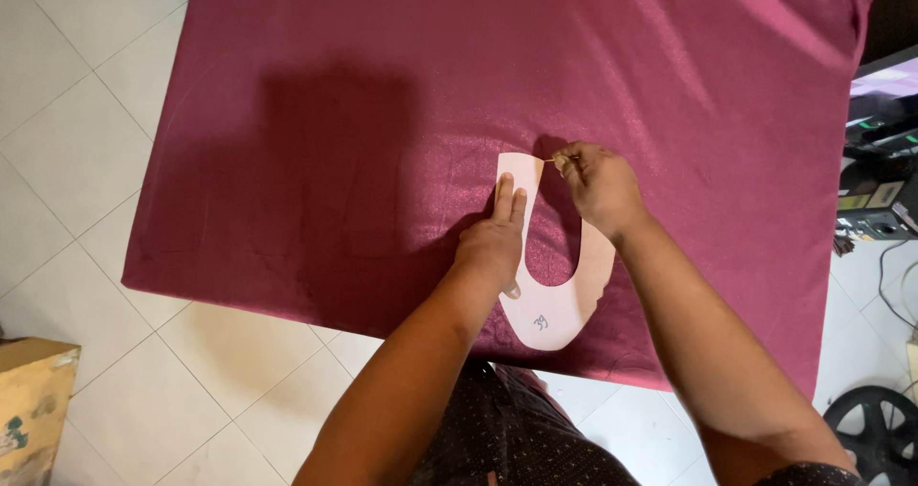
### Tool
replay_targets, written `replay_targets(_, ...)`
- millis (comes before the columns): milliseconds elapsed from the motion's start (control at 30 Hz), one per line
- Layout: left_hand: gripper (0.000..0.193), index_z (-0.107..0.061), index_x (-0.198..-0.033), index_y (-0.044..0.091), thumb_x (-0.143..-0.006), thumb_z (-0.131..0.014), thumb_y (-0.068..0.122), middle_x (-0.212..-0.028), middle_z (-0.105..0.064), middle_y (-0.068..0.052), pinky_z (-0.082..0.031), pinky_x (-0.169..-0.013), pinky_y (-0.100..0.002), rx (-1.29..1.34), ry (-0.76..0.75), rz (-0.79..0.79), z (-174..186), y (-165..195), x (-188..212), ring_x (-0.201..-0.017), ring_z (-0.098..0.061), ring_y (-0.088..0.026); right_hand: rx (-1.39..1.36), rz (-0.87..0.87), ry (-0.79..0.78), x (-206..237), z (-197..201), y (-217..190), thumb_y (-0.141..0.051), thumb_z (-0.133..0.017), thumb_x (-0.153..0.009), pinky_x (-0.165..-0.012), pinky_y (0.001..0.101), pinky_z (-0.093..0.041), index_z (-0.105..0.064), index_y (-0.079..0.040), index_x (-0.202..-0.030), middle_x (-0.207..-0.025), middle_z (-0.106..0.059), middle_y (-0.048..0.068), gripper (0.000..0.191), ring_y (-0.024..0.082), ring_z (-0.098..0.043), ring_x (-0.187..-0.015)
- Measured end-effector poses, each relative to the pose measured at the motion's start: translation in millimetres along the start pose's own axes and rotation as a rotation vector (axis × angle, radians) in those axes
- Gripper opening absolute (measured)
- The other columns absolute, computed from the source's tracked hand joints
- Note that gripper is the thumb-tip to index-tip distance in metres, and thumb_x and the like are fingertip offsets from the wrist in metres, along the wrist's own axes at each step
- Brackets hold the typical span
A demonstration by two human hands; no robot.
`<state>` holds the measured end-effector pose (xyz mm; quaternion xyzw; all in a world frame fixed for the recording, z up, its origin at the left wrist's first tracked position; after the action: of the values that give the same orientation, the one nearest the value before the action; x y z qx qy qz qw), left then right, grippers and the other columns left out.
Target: The person places a U-shaped paper pattern on a large piece of maroon fabric and traces its outline with a small marking tool. The person repeats this process multiple times, repositioning the pattern and tracing new outlines on the fabric.
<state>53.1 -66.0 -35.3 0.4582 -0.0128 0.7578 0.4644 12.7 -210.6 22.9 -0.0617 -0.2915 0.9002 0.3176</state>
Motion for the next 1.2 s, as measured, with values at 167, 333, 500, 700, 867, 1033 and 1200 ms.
replay_targets(167, 0.154, 0.010, -0.162, 0.010, -0.054, -0.100, 0.005, -0.167, 0.029, -0.013, -0.056, -0.098, -0.033, 0.023, 0.018, -0.024, 2, 0, 1, -0.127, -0.059, -0.030, 0.047, 0.016, 0.014, 7, -3, 2, -0.021, -0.065, -0.103, -0.076, 0.0444, -0.058, -0.071, -0.004, -0.110, -0.097, -0.074, 0.019, 0.020, 0.033, -0.073, -0.082)
replay_targets(333, 0.151, 0.010, -0.163, 0.012, -0.057, -0.097, 0.001, -0.169, 0.029, -0.012, -0.057, -0.096, -0.032, 0.029, -0.021, 0.003, 1, -1, 3, -0.120, -0.063, -0.030, 0.035, 0.175, 0.027, 20, -10, -8, -0.015, -0.065, -0.100, -0.078, 0.0418, -0.060, -0.069, -0.004, -0.103, -0.098, -0.074, 0.016, 0.012, 0.031, -0.073, -0.085)
replay_targets(500, 0.158, 0.013, -0.163, 0.016, -0.052, -0.097, -0.006, -0.167, 0.027, -0.007, -0.055, -0.099, -0.029, 0.141, 0.036, 0.011, 6, -1, 5, -0.120, -0.063, -0.029, 0.007, 0.182, -0.155, 78, -35, -20, -0.012, -0.065, -0.094, -0.078, 0.0426, -0.060, -0.069, -0.006, -0.101, -0.093, -0.074, 0.015, 0.010, 0.032, -0.072, -0.083)
replay_targets(700, 0.153, 0.009, -0.164, 0.012, -0.056, -0.099, 0.004, -0.168, 0.030, -0.013, -0.057, -0.098, -0.031, -0.010, -0.034, 0.010, 2, -2, 1, -0.124, -0.061, -0.031, -0.095, 0.063, -0.148, 62, -33, -18, -0.013, -0.064, -0.094, -0.075, 0.0430, -0.059, -0.068, -0.005, -0.104, -0.092, -0.074, 0.016, 0.013, 0.032, -0.073, -0.080)
replay_targets(867, 0.153, 0.006, -0.163, 0.013, -0.053, -0.100, 0.004, -0.168, 0.028, -0.011, -0.054, -0.101, -0.034, 0.027, 0.025, -0.022, 1, -5, -1, -0.130, -0.057, -0.031, -0.102, -0.020, 0.096, 4, -5, -6, -0.016, -0.064, -0.102, -0.071, 0.0445, -0.057, -0.068, -0.003, -0.103, -0.089, -0.073, 0.019, 0.014, 0.034, -0.072, -0.077)
replay_targets(1033, 0.152, 0.005, -0.163, 0.013, -0.054, -0.100, 0.005, -0.169, 0.027, -0.011, -0.054, -0.102, -0.034, 0.025, 0.029, -0.027, 4, -3, 1, -0.129, -0.057, -0.032, -0.050, 0.117, 0.155, 20, -4, -14, -0.011, -0.064, -0.098, -0.071, 0.0446, -0.058, -0.070, -0.002, -0.100, -0.092, -0.073, 0.021, 0.011, 0.036, -0.072, -0.079)
replay_targets(1200, 0.147, 0.005, -0.164, 0.012, -0.060, -0.098, 0.007, -0.169, 0.027, -0.012, -0.055, -0.101, -0.036, -0.003, -0.035, 0.015, 9, 0, 10, -0.130, -0.057, -0.032, -0.141, -0.007, -0.093, 101, -35, -11, -0.010, -0.063, -0.096, -0.074, 0.0411, -0.060, -0.070, -0.004, -0.102, -0.093, -0.075, 0.017, 0.011, 0.031, -0.074, -0.079)
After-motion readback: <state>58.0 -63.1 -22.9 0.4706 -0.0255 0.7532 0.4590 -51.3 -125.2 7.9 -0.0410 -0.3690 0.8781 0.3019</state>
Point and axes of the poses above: each hand's wrist, its own x-axis away from the middle knuckle, its own z-axis out of the back of the hand, y = z × x, the point moved 8 cm from there along -x, towards the middle knuckle
